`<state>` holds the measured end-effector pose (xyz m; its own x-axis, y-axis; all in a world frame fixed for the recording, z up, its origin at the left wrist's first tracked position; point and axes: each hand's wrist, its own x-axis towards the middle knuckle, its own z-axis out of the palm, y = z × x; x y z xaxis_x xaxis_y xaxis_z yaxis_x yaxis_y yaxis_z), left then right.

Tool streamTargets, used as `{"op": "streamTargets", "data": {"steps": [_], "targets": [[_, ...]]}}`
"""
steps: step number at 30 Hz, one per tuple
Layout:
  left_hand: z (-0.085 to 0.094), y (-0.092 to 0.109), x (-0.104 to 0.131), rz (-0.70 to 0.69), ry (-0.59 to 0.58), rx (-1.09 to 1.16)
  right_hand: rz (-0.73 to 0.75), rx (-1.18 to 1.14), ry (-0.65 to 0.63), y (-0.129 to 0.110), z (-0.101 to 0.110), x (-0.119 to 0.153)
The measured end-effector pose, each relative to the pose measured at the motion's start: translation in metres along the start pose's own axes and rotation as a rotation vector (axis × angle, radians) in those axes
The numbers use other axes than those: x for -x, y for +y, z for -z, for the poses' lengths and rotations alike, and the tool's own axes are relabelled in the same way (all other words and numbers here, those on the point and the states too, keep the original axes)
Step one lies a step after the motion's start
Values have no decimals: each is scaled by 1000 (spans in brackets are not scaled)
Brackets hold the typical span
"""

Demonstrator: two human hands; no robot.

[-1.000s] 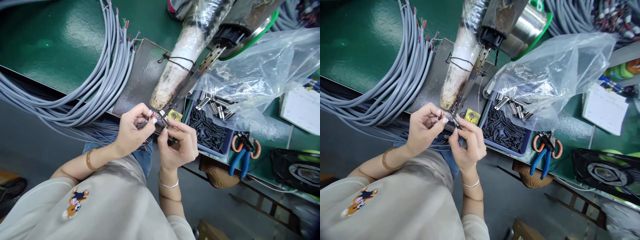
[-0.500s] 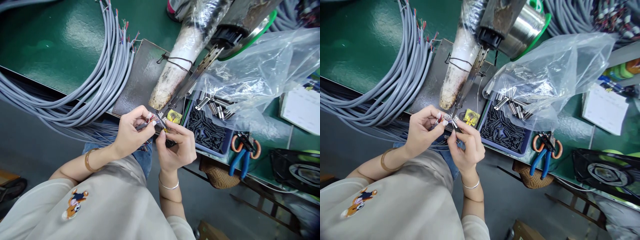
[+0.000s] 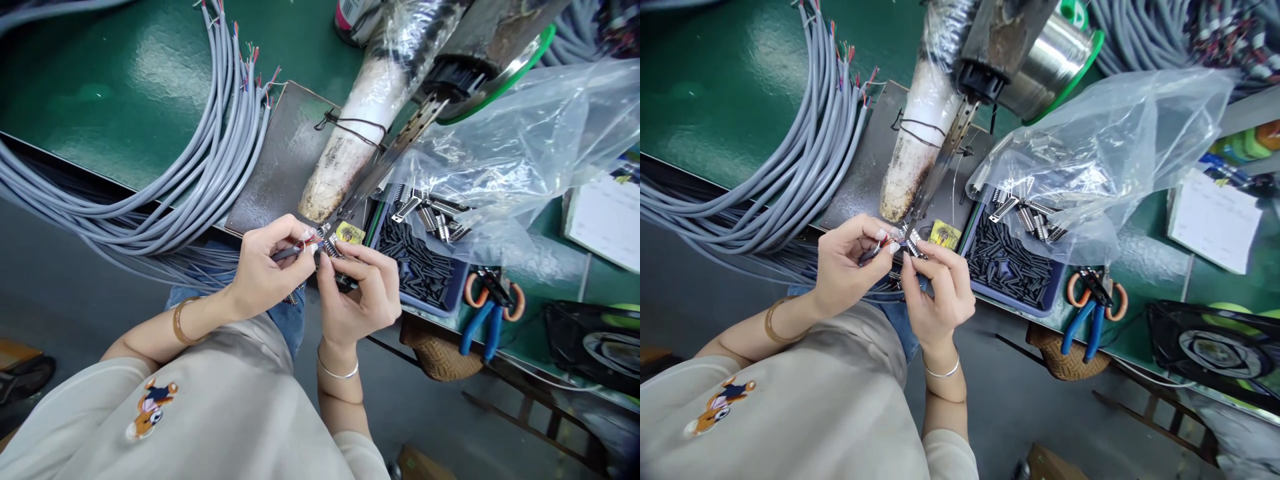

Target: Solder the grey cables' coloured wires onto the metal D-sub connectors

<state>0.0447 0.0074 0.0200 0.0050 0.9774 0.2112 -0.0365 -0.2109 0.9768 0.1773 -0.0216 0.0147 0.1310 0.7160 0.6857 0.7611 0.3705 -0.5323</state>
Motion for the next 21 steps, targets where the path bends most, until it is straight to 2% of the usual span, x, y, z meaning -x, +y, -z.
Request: {"op": "streamTargets", "data": {"steps": [10, 15, 18, 21], "targets": [[4, 2, -5, 178, -35, 43, 164, 79, -41, 8, 1, 11], [6, 3, -1, 234, -67, 83, 156, 85, 4, 8, 4, 12], [10, 4, 2, 235, -127, 150, 17, -5, 2, 3, 6, 11], [15, 4, 3, 244, -187, 255, -286, -217, -115, -1, 10, 9]]}}
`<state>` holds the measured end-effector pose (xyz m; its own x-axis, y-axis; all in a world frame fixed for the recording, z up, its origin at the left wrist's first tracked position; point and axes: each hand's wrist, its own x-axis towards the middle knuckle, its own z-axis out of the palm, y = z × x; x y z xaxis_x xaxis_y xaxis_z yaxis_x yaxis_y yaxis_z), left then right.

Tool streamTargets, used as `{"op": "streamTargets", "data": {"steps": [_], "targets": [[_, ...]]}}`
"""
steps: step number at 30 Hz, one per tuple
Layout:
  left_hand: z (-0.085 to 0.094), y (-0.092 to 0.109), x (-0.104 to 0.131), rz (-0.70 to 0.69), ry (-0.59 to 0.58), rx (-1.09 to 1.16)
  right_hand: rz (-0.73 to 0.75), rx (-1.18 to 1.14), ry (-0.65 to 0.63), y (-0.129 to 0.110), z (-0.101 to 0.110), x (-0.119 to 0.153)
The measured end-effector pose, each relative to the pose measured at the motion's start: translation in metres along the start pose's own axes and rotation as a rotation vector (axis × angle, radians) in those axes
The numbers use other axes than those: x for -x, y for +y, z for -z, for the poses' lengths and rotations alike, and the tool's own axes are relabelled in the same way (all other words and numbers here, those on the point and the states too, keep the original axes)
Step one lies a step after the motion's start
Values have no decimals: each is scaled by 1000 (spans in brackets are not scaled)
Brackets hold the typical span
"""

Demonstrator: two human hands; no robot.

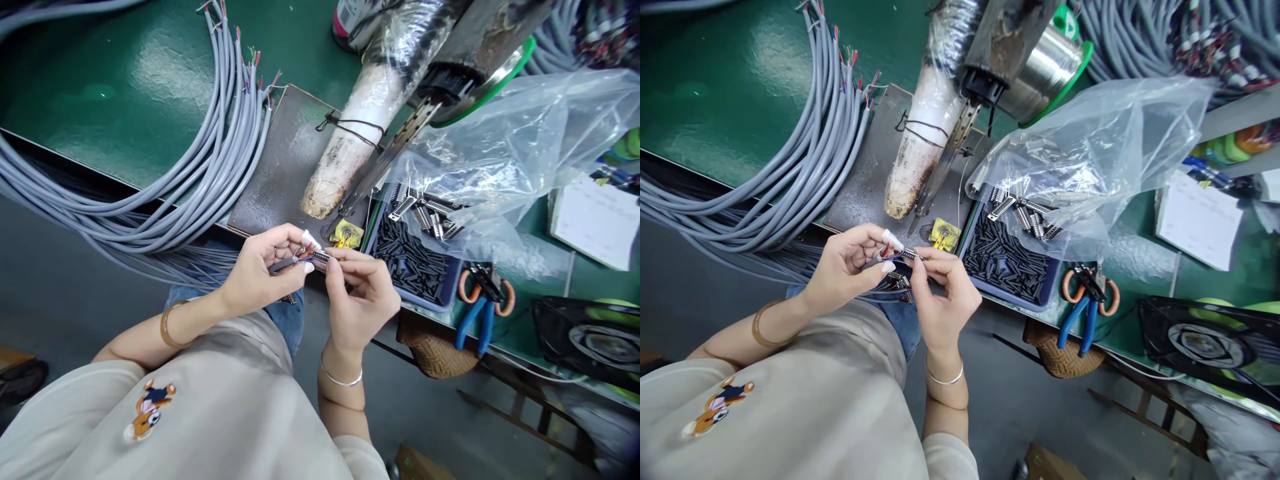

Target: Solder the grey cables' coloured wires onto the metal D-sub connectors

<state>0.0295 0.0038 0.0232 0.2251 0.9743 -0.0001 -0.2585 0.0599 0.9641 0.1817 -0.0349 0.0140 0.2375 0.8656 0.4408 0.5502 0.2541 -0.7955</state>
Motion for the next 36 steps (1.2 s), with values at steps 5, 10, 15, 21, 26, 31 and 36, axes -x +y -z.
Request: {"op": "streamTargets", "data": {"steps": [5, 10, 15, 21, 26, 31, 36], "targets": [[6, 4, 2, 75, -45, 124, 49, -49, 38, -7, 8, 1], [7, 3, 6, 77, -72, 137, 218, 75, -72, -9, 5, 5], [10, -4, 12, -32, -150, 6, 97, -143, -94, -8, 0, 5], [10, -1, 10, -28, -69, 38, 46, -189, 145, -5, 4, 3], [10, 2, 4, -22, -49, 77, 194, 84, 63, 1, 1, 10], [4, -5, 4, -54, 19, -36, 259, 150, 111, 6, -9, 11], [-4, -14, 1, -144, 138, -150, 237, 119, 113, 7, -13, 5]]}}
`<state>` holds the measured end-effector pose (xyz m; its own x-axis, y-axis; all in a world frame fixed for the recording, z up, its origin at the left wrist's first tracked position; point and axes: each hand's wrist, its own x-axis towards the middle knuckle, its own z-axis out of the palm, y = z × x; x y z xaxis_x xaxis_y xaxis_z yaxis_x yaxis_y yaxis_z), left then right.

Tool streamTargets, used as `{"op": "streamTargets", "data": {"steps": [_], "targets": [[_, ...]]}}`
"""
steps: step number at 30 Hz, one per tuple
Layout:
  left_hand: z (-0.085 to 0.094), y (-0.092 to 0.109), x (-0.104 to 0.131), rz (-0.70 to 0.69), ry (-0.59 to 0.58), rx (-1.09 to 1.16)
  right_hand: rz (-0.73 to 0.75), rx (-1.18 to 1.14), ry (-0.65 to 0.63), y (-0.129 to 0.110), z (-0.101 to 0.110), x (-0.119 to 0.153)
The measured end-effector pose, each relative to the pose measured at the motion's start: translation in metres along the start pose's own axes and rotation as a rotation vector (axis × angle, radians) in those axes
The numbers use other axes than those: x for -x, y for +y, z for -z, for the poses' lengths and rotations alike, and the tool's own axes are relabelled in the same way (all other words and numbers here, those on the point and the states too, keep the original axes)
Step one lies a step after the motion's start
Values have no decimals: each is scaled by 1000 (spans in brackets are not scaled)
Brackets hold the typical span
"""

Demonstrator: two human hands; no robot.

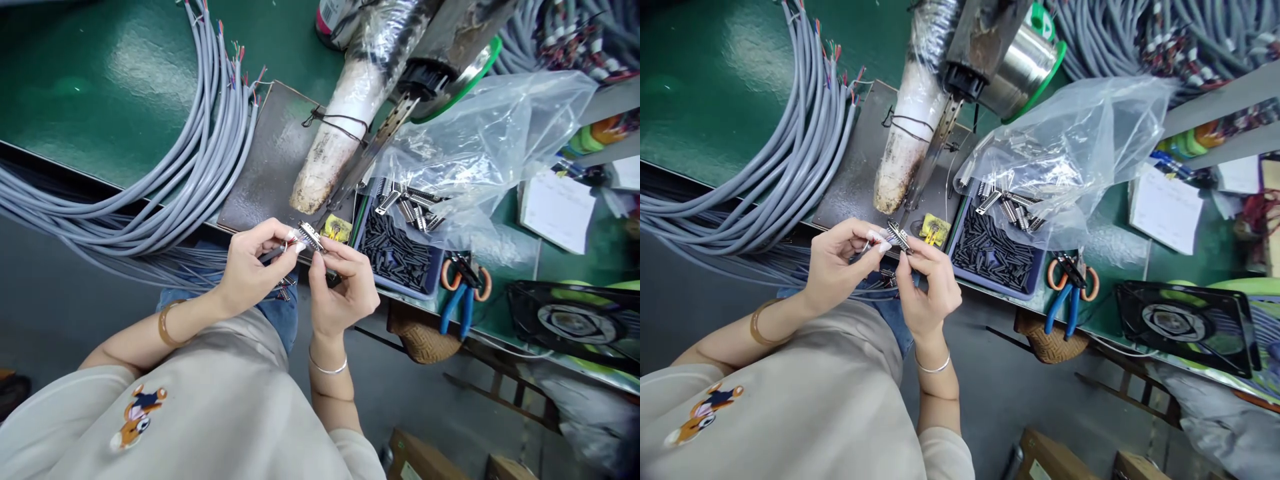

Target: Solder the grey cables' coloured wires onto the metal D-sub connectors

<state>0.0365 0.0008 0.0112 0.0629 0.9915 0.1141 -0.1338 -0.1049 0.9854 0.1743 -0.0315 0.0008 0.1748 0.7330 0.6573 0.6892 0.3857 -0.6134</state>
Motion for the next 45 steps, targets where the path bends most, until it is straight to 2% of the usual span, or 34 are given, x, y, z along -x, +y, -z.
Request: {"op": "streamTargets", "data": {"steps": [4, 8, 17, 24, 30, 33, 39, 45], "targets": [[-4, -1, -3, -93, 61, -113, 11, 15, 24, -1, 0, -6], [-5, 1, -7, -109, 57, -126, 6, 21, 16, -1, 0, -10], [-3, 2, -11, 11, 18, 15, -20, -12, 4, 3, -2, -11], [-5, 1, -13, -128, 58, -51, -21, 0, 12, 3, -2, -12], [-5, 6, -16, -153, 61, -82, -3, 23, 36, -1, -3, -16], [-3, 8, -18, -113, 33, -44, 4, 16, 39, -3, -2, -16], [0, 9, -18, 122, -51, 36, 62, 60, 4, 2, 1, -8], [-1, 13, -14, 158, -61, 65, 117, 108, 42, 2, 4, -5]]}}
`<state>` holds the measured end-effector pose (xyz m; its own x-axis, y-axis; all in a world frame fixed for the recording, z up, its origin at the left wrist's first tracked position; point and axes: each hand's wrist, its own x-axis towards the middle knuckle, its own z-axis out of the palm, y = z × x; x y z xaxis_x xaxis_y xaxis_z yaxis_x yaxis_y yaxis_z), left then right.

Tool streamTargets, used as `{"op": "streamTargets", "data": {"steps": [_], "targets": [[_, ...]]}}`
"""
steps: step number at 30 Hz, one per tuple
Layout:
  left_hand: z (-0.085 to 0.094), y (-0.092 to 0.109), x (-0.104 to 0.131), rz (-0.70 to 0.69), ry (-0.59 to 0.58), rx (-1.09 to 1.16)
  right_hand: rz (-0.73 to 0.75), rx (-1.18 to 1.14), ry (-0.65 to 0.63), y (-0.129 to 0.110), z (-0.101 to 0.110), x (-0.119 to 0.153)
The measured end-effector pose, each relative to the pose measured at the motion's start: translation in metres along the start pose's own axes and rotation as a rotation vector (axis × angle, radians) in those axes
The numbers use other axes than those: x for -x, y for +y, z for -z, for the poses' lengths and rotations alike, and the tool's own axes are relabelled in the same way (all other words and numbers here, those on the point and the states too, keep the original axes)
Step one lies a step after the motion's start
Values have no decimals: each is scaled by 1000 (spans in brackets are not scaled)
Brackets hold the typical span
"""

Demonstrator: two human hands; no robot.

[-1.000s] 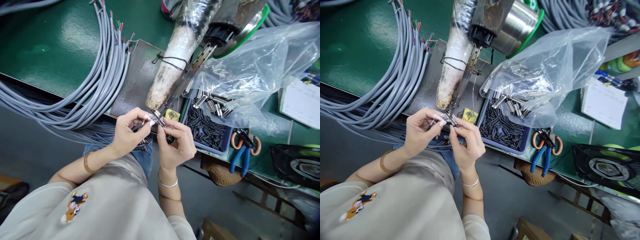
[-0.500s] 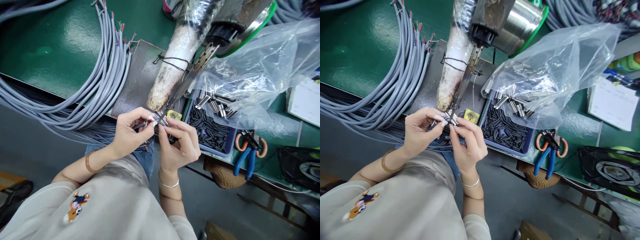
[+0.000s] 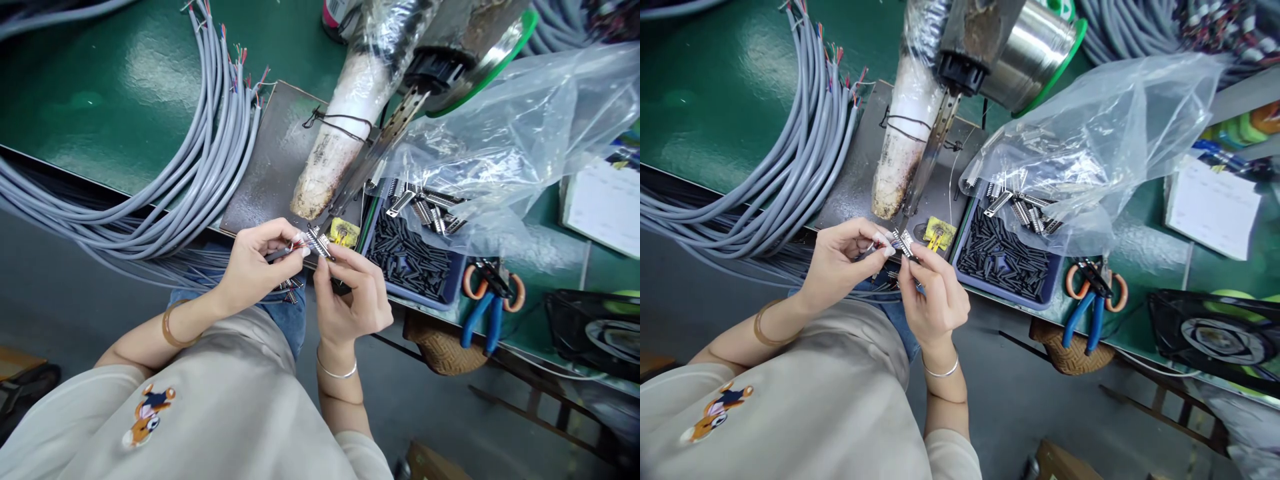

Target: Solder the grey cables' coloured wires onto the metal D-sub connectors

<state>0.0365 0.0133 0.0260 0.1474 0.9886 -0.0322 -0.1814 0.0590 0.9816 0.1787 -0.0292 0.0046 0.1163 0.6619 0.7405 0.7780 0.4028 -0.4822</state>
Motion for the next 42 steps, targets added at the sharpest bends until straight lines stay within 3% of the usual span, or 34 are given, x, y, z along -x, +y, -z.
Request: {"op": "streamTargets", "data": {"steps": [3, 8, 10, 13, 15, 20, 22, 26, 29, 33, 35, 39, 42], "targets": [[4, 4, 3, 48, -49, 67, -72, -43, 8, -3, 5, 0], [11, 7, 9, 269, -173, 275, -432, -242, -188, -10, 15, -4], [12, 8, 11, 320, -162, 325, -447, -254, -107, -14, 19, -7], [10, 10, 13, 344, -101, 355, -296, -212, 218, -20, 27, -8], [9, 11, 14, 354, -90, 343, -236, -142, 250, -24, 34, -8], [9, 13, 18, 364, -142, 285, -271, -21, -254, -25, 41, -6], [9, 13, 20, 359, -176, 276, -211, -26, -336, -24, 38, -7], [9, 11, 21, 332, -188, 305, -59, 26, -364, -22, 30, -9], [10, 10, 20, 310, -162, 330, -79, 14, -285, -16, 29, -9], [14, 6, 18, 268, -129, 354, -184, -262, 236, -4, 31, -15], [16, 5, 17, 255, -129, 356, -138, -339, 357, -4, 30, -18], [18, 5, 16, 242, -139, 349, -106, -182, 269, -13, 28, -10], [18, 5, 15, 247, -141, 356, -175, -140, 21, -16, 26, 1]]}}
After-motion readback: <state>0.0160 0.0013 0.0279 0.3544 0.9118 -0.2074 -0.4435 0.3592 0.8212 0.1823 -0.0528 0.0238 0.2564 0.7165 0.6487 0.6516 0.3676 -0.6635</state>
